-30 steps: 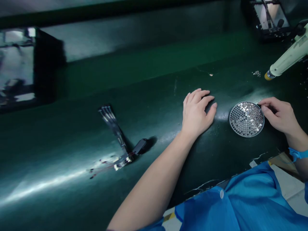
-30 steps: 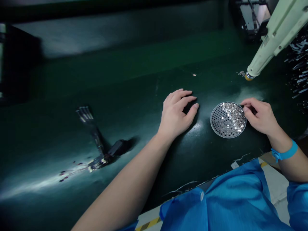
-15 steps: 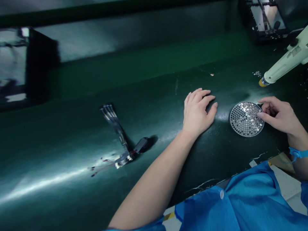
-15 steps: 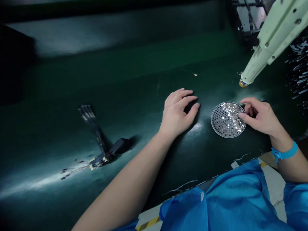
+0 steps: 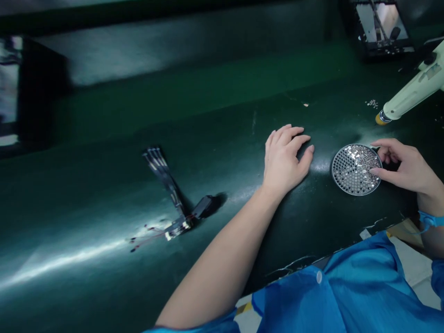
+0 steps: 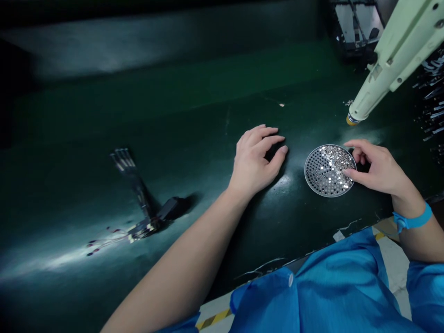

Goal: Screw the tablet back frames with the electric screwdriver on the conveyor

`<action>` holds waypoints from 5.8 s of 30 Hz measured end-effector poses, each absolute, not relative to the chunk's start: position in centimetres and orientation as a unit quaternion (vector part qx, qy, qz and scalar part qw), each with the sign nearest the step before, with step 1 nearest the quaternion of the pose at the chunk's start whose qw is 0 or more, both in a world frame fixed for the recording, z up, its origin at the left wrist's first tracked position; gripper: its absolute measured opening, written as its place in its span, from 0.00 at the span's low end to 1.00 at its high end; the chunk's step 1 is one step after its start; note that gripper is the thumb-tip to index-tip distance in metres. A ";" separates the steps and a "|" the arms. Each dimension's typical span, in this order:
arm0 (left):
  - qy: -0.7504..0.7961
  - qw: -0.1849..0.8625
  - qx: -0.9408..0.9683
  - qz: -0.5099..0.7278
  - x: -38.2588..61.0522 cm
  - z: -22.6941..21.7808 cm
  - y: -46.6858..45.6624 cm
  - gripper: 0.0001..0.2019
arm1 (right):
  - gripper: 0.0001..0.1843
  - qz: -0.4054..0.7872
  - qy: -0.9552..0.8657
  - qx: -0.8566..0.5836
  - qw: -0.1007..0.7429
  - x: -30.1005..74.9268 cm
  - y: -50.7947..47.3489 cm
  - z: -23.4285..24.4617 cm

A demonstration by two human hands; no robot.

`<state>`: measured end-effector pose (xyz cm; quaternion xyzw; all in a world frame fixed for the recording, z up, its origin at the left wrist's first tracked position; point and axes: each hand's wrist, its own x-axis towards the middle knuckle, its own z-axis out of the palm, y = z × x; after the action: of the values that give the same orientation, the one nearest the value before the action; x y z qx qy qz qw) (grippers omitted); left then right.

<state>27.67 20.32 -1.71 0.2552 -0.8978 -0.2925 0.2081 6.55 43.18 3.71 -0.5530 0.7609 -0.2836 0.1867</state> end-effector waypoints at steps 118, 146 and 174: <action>-0.897 0.204 0.257 -0.297 27.7 -1.4 20.4 0.14 | 0.25 -0.216 0.654 -0.704 0.173 7.0 43.1 3.9; -0.901 0.208 0.255 -0.283 27.7 -1.5 20.4 0.13 | 0.41 -0.217 0.664 -0.692 0.184 7.2 43.1 3.9; -0.897 0.230 0.247 -0.284 27.6 -2.3 20.5 0.12 | 0.50 -0.234 0.804 -0.546 0.003 6.8 43.5 1.2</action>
<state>27.57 20.50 -2.30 0.2469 -0.8974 -0.2839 0.2304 6.81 43.46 1.24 -0.5461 0.8044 -0.2338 0.0032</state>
